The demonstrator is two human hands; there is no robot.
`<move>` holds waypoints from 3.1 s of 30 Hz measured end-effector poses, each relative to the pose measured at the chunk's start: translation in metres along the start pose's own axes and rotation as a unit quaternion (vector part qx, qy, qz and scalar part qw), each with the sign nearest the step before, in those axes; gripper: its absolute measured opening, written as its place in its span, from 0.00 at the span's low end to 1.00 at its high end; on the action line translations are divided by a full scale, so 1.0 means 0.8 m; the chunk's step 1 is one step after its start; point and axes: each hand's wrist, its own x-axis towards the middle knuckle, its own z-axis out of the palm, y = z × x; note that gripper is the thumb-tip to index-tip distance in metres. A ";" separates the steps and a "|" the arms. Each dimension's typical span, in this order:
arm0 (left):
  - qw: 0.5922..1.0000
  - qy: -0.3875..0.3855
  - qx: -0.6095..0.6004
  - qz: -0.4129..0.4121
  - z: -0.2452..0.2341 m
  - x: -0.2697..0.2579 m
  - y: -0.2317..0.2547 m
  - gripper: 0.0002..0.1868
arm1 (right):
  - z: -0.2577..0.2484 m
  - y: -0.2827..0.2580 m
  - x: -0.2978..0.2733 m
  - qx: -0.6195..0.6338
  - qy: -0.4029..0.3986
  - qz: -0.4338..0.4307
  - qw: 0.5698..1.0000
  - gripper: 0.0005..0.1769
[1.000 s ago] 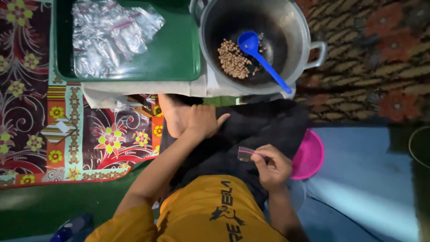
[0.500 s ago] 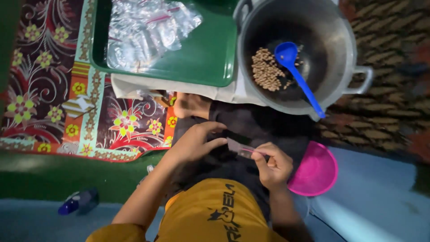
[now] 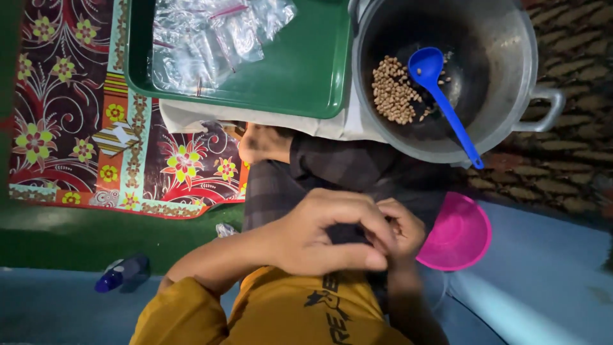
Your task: Packaging roasted peanuts from a large pot into small plastic bags using a spoon and hands.
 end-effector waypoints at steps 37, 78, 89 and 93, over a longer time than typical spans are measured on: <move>0.893 -0.170 -0.392 -0.141 0.079 -0.013 0.019 0.29 | 0.028 0.011 -0.019 0.028 -0.006 0.108 0.994 0.09; 0.925 0.125 0.341 -0.110 -0.054 -0.125 -0.171 0.05 | 0.059 0.028 0.048 -0.123 -0.192 0.104 0.968 0.02; 0.936 0.196 0.245 -0.158 -0.068 -0.137 -0.179 0.02 | 0.075 0.046 0.053 -0.102 -0.203 0.068 0.972 0.04; 0.941 0.155 0.264 -0.142 -0.078 -0.118 -0.151 0.02 | 0.062 0.073 0.031 -0.115 -0.188 0.091 0.971 0.15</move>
